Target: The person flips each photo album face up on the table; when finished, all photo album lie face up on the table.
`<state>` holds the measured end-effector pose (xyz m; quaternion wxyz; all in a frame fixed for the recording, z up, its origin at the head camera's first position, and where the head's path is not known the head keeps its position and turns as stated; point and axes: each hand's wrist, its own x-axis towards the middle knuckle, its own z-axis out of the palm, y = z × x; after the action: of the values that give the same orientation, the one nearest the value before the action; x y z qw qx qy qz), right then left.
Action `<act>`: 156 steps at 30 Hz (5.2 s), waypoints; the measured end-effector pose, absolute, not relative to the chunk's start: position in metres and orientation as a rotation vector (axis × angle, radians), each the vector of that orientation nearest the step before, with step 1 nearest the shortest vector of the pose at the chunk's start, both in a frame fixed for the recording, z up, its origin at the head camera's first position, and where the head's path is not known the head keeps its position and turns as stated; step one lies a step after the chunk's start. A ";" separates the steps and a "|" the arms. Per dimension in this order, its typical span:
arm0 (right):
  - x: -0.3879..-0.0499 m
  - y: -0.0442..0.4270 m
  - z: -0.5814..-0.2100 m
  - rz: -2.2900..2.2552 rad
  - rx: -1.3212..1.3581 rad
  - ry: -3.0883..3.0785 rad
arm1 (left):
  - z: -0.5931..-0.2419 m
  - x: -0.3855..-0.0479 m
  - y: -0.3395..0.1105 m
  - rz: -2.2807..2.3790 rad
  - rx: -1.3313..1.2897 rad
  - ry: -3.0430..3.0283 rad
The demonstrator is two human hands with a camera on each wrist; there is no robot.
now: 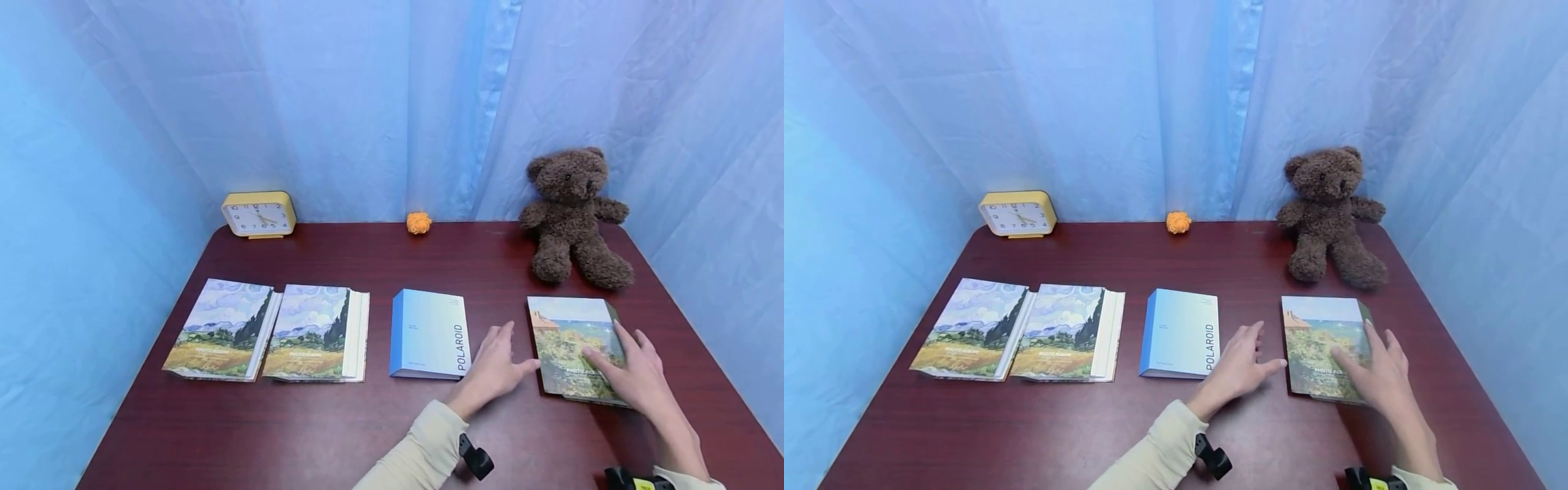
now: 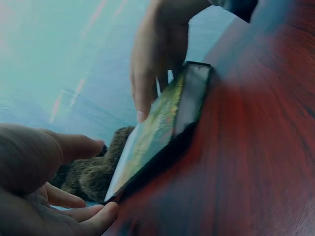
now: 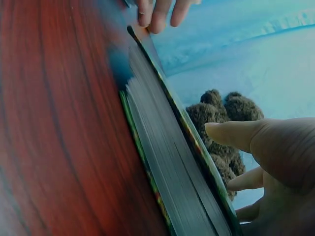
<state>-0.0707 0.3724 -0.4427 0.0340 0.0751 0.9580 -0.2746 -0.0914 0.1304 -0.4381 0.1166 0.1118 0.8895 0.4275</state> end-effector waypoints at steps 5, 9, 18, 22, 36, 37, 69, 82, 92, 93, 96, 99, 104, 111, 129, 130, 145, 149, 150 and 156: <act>-0.074 0.382 -0.446 -0.800 0.224 2.894 | -0.444 -0.092 0.142 1.167 0.315 2.617; -0.074 0.388 -0.449 -0.815 0.171 2.864 | -0.449 -0.094 0.151 1.128 0.326 2.625; -0.077 0.395 -0.445 -0.769 0.169 2.835 | -0.457 -0.094 0.165 0.970 0.614 2.770; -0.076 0.396 -0.439 -0.755 0.187 2.814 | -0.459 -0.094 0.166 0.940 0.666 2.797; -0.065 0.406 -0.433 -1.244 0.275 2.703 | -0.454 -0.096 0.163 0.863 0.629 2.811; -0.065 0.406 -0.431 -1.236 0.277 2.705 | -0.454 -0.096 0.163 0.855 0.635 2.813; -0.059 0.380 -0.403 -1.819 0.232 2.591 | -0.444 -0.104 0.172 1.155 0.753 2.542; -0.062 0.359 -0.397 -2.149 0.210 2.434 | -0.447 -0.111 0.167 1.444 0.755 2.363; -0.069 0.334 -0.396 -1.815 0.152 2.714 | -0.429 -0.112 0.156 1.616 0.629 2.356; -0.069 0.332 -0.396 -1.782 0.151 2.735 | -0.428 -0.112 0.155 1.621 0.629 2.356; -0.070 0.329 -0.396 -1.704 0.141 2.772 | -0.424 -0.111 0.150 1.615 0.644 2.375; -0.070 0.327 -0.396 -1.671 0.129 2.774 | -0.420 -0.110 0.145 1.606 0.660 2.398; -0.070 0.324 -0.398 -1.700 0.088 2.733 | -0.416 -0.110 0.139 1.599 0.671 2.451; -0.073 0.320 -0.409 -1.669 -0.022 2.699 | -0.414 -0.112 0.128 1.530 0.700 2.551; -0.084 0.317 -0.436 -1.177 -0.029 2.730 | -0.408 -0.107 0.107 1.341 0.411 2.642; -0.084 0.318 -0.437 -1.169 -0.030 2.735 | -0.409 -0.107 0.107 1.344 0.407 2.637; -0.082 0.325 -0.436 -1.026 0.039 2.781 | -0.427 -0.105 0.118 1.172 0.447 2.664; -0.083 0.328 -0.438 -0.958 0.049 2.819 | -0.432 -0.105 0.122 1.145 0.488 2.681; -0.083 0.328 -0.438 -0.941 0.052 2.828 | -0.433 -0.105 0.123 1.139 0.499 2.687; -0.084 0.330 -0.439 -0.875 0.071 2.850 | -0.440 -0.105 0.125 1.102 0.573 2.710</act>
<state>-0.0842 0.3303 -0.4389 0.0795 0.0238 0.9527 -0.2923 -0.1045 0.1252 -0.4398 0.0800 0.1914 0.9062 0.3685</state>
